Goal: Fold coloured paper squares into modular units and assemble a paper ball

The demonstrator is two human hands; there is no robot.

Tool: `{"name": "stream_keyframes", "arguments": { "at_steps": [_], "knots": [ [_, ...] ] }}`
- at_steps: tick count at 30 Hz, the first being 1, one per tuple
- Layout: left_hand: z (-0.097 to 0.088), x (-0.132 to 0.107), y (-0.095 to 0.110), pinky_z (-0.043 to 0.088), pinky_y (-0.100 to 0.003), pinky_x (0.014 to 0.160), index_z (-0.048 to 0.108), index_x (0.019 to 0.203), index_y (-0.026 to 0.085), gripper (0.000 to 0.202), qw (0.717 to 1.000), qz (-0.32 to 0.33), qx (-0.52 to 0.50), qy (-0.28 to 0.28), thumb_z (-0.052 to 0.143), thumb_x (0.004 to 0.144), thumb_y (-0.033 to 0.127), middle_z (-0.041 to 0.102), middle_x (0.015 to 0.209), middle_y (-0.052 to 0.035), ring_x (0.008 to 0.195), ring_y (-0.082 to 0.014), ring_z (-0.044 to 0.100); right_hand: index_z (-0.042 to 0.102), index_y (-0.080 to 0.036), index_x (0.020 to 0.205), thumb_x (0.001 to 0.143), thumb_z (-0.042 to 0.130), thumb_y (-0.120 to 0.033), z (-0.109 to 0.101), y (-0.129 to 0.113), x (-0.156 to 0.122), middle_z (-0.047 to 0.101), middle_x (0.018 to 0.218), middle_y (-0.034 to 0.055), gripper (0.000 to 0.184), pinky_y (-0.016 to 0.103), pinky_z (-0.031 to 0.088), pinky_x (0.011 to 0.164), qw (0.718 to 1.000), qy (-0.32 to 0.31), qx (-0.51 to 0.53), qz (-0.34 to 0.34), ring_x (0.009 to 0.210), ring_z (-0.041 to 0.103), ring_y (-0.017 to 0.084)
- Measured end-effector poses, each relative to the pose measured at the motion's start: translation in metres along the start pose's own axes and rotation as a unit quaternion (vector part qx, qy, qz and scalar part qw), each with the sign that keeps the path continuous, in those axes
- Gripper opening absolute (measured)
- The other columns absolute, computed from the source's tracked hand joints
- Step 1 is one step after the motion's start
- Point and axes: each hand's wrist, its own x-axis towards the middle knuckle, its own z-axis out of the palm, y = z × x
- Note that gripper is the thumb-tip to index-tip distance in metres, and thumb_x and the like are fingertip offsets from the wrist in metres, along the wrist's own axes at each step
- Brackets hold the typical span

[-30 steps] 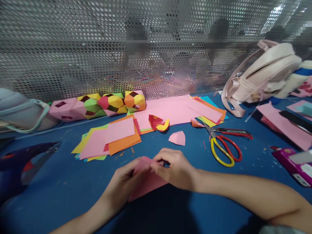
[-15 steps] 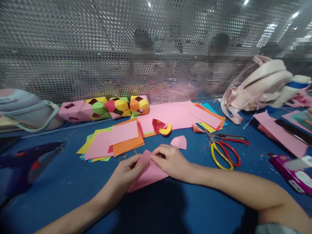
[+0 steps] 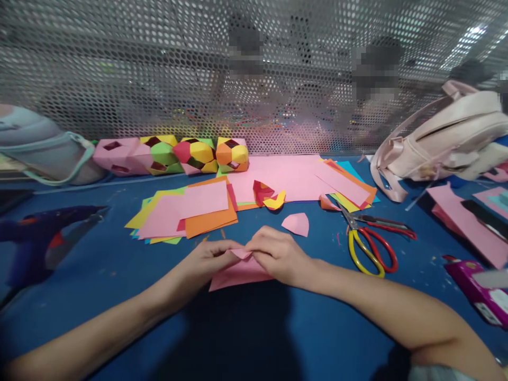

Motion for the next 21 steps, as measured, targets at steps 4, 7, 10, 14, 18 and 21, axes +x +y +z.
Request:
{"name": "stream_keyframes", "arguments": {
  "at_steps": [4, 7, 10, 14, 18, 21],
  "knots": [
    [-0.001, -0.002, 0.001, 0.044, -0.027, 0.074, 0.071, 0.076, 0.018, 0.022, 1.000, 0.007, -0.002, -0.017, 0.051, 0.073, 0.027, 0.071, 0.080, -0.0023, 0.079, -0.0195, 0.061, 0.063, -0.017, 0.093, 0.086, 0.043, -0.010, -0.003, 0.002, -0.003, 0.059, 0.085, 0.0070, 0.022, 0.024, 0.049, 0.066, 0.997, -0.040, -0.050, -0.053, 0.077, 0.056, 0.012],
    [-0.002, -0.002, 0.000, 0.045, -0.026, 0.072, 0.072, 0.078, 0.019, 0.025, 1.000, 0.011, 0.001, -0.021, 0.048, 0.072, 0.023, 0.071, 0.079, -0.0013, 0.077, -0.0188, 0.061, 0.062, -0.017, 0.095, 0.086, 0.042, -0.008, -0.006, 0.002, -0.005, 0.059, 0.087, 0.0071, 0.023, 0.024, 0.048, 0.067, 0.991, -0.065, -0.085, -0.078, 0.078, 0.055, 0.012],
    [-0.004, -0.002, 0.000, 0.045, -0.025, 0.074, 0.073, 0.081, 0.019, 0.031, 1.000, 0.016, -0.002, -0.025, 0.045, 0.070, 0.017, 0.072, 0.081, -0.0005, 0.077, -0.0175, 0.061, 0.061, -0.017, 0.098, 0.086, 0.043, -0.008, -0.009, 0.002, -0.006, 0.060, 0.088, 0.0072, 0.023, 0.025, 0.047, 0.068, 0.983, -0.087, -0.129, -0.098, 0.079, 0.054, 0.013],
    [-0.006, -0.003, 0.003, 0.046, -0.026, 0.074, 0.074, 0.082, 0.020, 0.033, 0.999, 0.026, 0.015, -0.031, 0.045, 0.066, 0.015, 0.072, 0.084, -0.0009, 0.080, -0.0190, 0.062, 0.060, -0.019, 0.096, 0.087, 0.043, -0.011, -0.013, 0.001, -0.005, 0.061, 0.090, 0.0065, 0.021, 0.026, 0.045, 0.070, 0.966, -0.147, -0.190, -0.098, 0.080, 0.053, 0.014],
    [-0.006, -0.005, 0.005, 0.046, -0.027, 0.073, 0.073, 0.083, 0.020, 0.024, 0.998, 0.034, 0.035, -0.044, 0.050, 0.076, 0.026, 0.072, 0.084, -0.0016, 0.082, -0.0203, 0.062, 0.060, -0.018, 0.094, 0.090, 0.041, -0.014, -0.017, -0.003, -0.001, 0.062, 0.089, 0.0070, 0.020, 0.026, 0.044, 0.068, 0.956, -0.172, -0.210, -0.110, 0.076, 0.053, 0.015],
    [-0.005, -0.005, 0.004, 0.047, -0.026, 0.072, 0.072, 0.076, 0.019, 0.025, 0.998, 0.042, 0.028, -0.034, 0.051, 0.080, 0.032, 0.072, 0.080, -0.0013, 0.078, -0.0188, 0.063, 0.059, -0.016, 0.096, 0.090, 0.040, -0.014, -0.018, -0.006, 0.001, 0.062, 0.086, 0.0084, 0.021, 0.029, 0.045, 0.067, 0.956, -0.173, -0.200, -0.127, 0.075, 0.053, 0.016]
  ]
}}
